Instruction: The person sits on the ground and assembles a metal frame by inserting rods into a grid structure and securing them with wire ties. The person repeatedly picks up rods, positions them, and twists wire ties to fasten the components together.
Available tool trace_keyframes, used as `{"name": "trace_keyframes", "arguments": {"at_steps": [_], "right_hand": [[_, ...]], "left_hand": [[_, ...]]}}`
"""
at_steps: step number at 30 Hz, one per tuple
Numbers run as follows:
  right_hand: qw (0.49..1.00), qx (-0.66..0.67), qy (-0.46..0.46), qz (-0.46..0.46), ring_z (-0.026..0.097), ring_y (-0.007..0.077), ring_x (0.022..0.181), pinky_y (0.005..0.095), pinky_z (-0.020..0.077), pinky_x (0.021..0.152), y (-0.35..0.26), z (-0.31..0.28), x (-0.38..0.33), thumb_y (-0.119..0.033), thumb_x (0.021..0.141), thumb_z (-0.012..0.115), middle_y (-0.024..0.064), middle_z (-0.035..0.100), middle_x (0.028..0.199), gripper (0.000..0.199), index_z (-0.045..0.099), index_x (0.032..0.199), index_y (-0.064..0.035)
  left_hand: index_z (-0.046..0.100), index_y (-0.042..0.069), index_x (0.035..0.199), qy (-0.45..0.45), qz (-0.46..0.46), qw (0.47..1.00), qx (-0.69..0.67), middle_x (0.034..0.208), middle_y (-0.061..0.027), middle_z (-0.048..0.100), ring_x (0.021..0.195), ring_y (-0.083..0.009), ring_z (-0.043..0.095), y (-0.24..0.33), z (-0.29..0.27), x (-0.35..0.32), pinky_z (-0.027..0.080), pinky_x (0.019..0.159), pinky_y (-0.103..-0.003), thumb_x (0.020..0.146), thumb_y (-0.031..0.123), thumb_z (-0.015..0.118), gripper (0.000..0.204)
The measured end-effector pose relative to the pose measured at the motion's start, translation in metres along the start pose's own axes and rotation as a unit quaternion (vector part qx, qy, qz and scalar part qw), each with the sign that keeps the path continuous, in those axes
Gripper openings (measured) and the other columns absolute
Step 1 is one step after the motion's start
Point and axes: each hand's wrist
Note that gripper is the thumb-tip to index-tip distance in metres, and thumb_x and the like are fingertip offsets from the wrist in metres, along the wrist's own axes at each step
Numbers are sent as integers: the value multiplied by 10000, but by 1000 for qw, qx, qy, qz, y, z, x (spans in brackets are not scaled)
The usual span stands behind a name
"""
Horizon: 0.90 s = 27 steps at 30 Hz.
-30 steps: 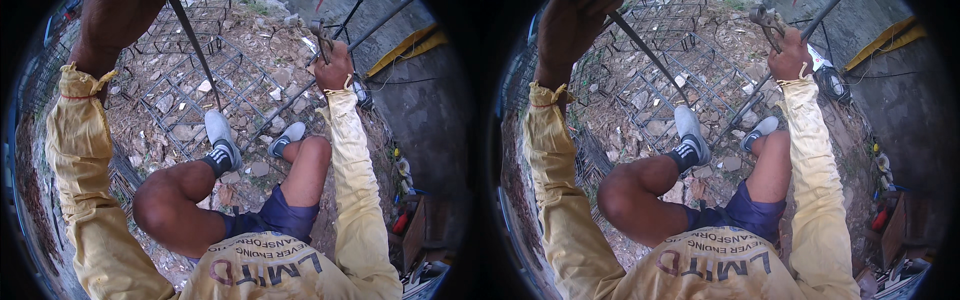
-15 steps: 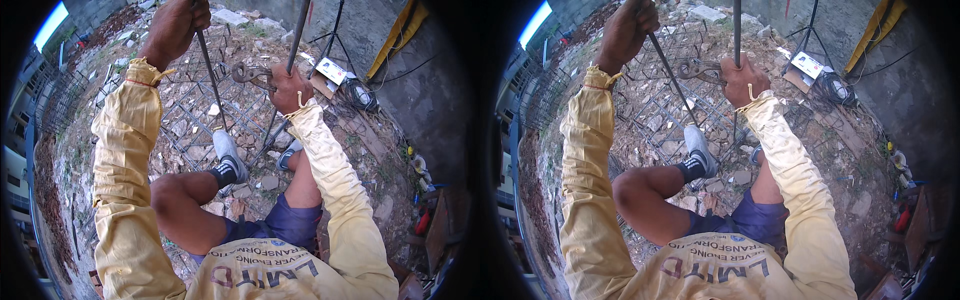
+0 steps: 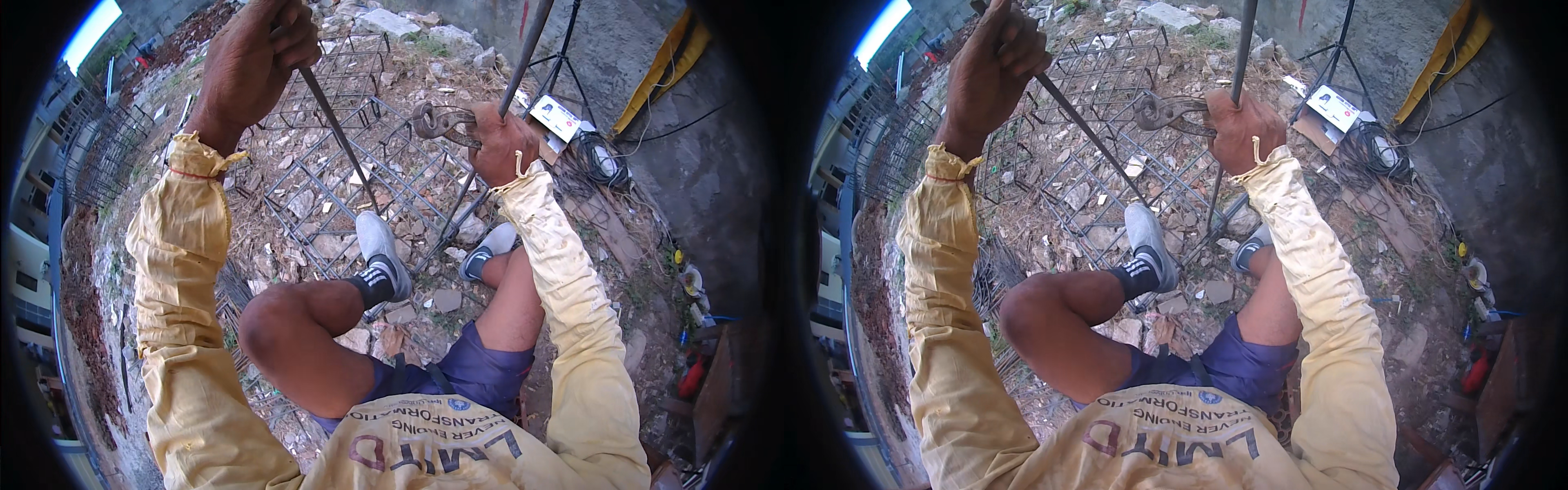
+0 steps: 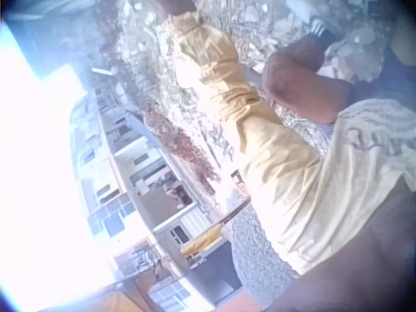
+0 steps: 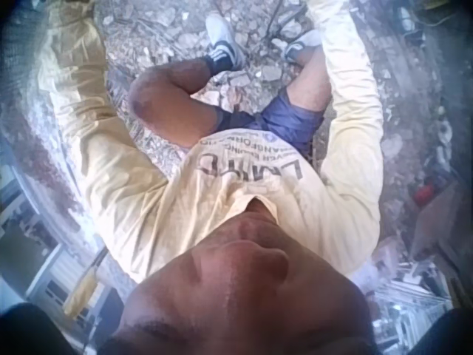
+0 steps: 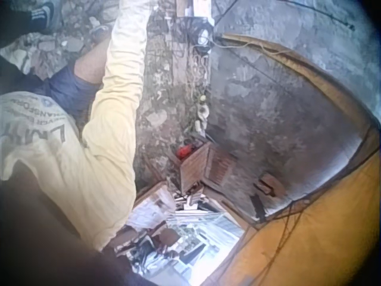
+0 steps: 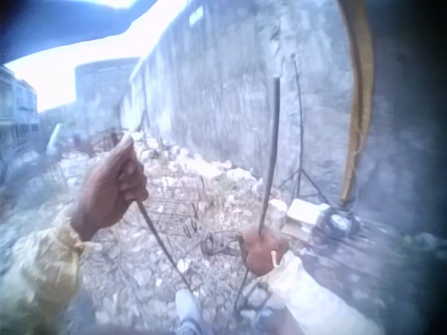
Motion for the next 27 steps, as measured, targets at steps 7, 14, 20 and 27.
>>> {"name": "trace_keyframes", "arguments": {"at_steps": [7, 14, 20, 27], "right_hand": [[997, -27, -22, 74, 665, 398, 726, 459, 524, 603, 29, -14, -5, -56, 747, 682, 177, 670, 815, 371, 547, 1082, -141], [1000, -17, -5, -24, 651, 372, 687, 437, 506, 571, 8, -8, -6, -76, 690, 720, 143, 637, 752, 401, 554, 1050, -137], [999, 18, -9, -28, 626, 313, 679, 448, 463, 573, -24, -29, -9, -65, 708, 682, 86, 561, 730, 254, 547, 908, -145], [985, 174, 11, -3, 619, 319, 773, 422, 496, 658, -44, -22, -13, 36, 698, 702, 112, 569, 917, 371, 671, 1021, -142]], "left_hand": [[354, 169, 708, -130, 19, 991, -38, 612, 68, 258, 565, -94, 253, 21, -54, -54, 301, 618, -289, 1067, 372, 282, 419], [374, 158, 698, -95, 19, 995, -31, 592, 58, 304, 555, -99, 316, 33, -52, -79, 342, 627, -299, 1062, 397, 298, 442], [432, 129, 782, -84, -19, 996, 1, 649, 42, 331, 618, -107, 344, 7, -3, -16, 342, 636, -290, 1035, 369, 441, 349], [515, 88, 899, 42, -6, 998, 56, 750, 7, 475, 703, -127, 475, -12, 16, -5, 418, 700, -289, 990, 308, 565, 243]]}}
Point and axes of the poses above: each hand's wrist, its own x-axis towards the middle knuckle, its own z-axis out of the palm, y = z × x
